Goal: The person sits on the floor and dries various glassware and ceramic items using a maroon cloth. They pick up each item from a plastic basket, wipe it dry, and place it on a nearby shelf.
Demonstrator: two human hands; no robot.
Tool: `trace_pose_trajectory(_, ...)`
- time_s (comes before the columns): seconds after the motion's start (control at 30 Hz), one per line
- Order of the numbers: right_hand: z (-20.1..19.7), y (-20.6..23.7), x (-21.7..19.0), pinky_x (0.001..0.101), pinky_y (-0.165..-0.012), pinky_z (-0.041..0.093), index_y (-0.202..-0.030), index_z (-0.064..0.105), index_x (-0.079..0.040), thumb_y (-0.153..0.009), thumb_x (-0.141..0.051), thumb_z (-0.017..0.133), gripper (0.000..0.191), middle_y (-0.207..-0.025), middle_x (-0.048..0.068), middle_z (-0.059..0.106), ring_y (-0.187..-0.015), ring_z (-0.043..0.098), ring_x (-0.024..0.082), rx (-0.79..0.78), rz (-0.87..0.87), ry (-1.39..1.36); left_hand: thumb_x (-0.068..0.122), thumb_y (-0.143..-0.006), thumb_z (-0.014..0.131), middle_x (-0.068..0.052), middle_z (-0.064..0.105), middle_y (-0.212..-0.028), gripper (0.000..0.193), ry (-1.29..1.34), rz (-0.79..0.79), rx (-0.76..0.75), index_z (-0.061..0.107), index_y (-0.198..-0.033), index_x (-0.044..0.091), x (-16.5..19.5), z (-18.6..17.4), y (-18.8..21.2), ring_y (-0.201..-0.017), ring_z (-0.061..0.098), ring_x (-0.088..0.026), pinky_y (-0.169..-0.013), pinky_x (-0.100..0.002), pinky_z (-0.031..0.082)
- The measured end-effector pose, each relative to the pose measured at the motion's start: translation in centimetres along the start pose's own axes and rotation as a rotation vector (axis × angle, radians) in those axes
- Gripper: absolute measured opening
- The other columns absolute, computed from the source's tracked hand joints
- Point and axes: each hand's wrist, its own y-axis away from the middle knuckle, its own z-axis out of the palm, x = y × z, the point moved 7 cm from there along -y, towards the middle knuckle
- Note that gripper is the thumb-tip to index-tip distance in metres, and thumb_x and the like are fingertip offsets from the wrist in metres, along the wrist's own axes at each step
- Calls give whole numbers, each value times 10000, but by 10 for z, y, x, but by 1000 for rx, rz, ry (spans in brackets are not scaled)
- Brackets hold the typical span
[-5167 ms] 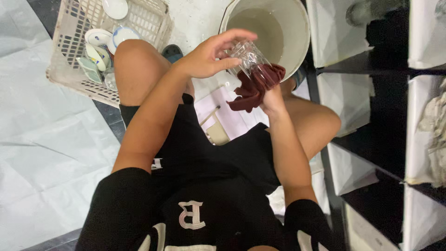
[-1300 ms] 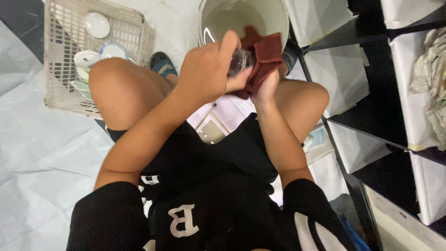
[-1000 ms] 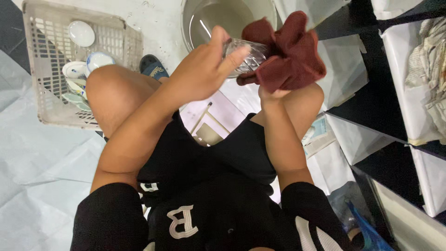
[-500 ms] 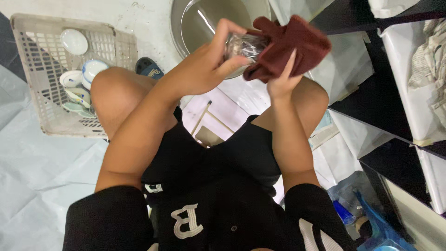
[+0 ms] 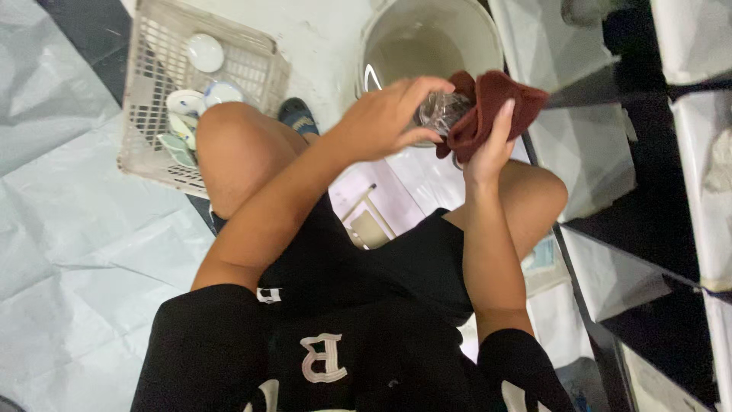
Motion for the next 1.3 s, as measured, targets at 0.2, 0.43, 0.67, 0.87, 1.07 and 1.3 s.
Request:
trace_pose_trajectory(0.2, 37, 21, 35, 372, -968, 560, -1387, 521, 36, -1115, -385, 499, 502, -1259, 150, 653, -1086, 658, 239, -81, -296, 218, 554, -1010, 608, -146, 710, -761, 551, 106, -636, 36, 585, -1188, 33, -58, -16, 35, -681, 726, -270, -642, -393, 547)
trace_pose_trajectory(0.43, 67, 22, 38, 375, -1059, 490, -1365, 463, 43, -1003, -242, 581, 475, -1306, 135, 566, -1198, 588, 279, -302, -822, 630, 567, -995, 558, -87, 641, -657, 543, 379, -808, 72, 628, -1036, 30, -90, -35, 62, -584, 664, -160, -557, -340, 525)
trace_pose_trajectory(0.67, 85, -23, 68, 400, -1089, 509, -1395, 547, 61, -1116, -371, 508, 516, -1352, 150, 642, -1227, 626, 272, -136, -13, 82, 373, -971, 714, -159, 678, -986, 573, 301, -461, 62, 434, -1364, 64, -66, -61, 65, -849, 661, -226, -739, -340, 509)
trace_pose_trajectory(0.87, 98, -21, 63, 444, -1170, 475, -1484, 488, -36, -1064, -553, 478, 666, -1439, 125, 590, -1331, 582, 273, -301, 277, -367, 295, -1045, 738, -207, 615, -1336, 604, 413, -372, 247, 325, -1401, 36, -70, -29, 66, -1198, 679, -249, -970, -347, 561)
trace_pose_trajectory(1.07, 51, -12, 86, 475, -1131, 478, -1481, 450, -64, -1032, -583, 452, 686, -1422, 122, 573, -1305, 579, 306, -110, 249, -432, 293, -976, 749, -242, 618, -1273, 644, 566, -564, 198, 293, -1345, 26, -68, 36, 55, -1048, 691, -232, -783, -321, 571)
trace_pose_trajectory(1.3, -13, 3, 72, 491, -1162, 474, -1538, 406, -87, -1073, -543, 563, 669, -1475, 118, 532, -1360, 549, 304, -197, 131, -383, 363, -975, 704, -178, 673, -1215, 579, 401, -469, -134, 416, -1325, 3, -25, 44, 20, -894, 751, -241, -666, -322, 563)
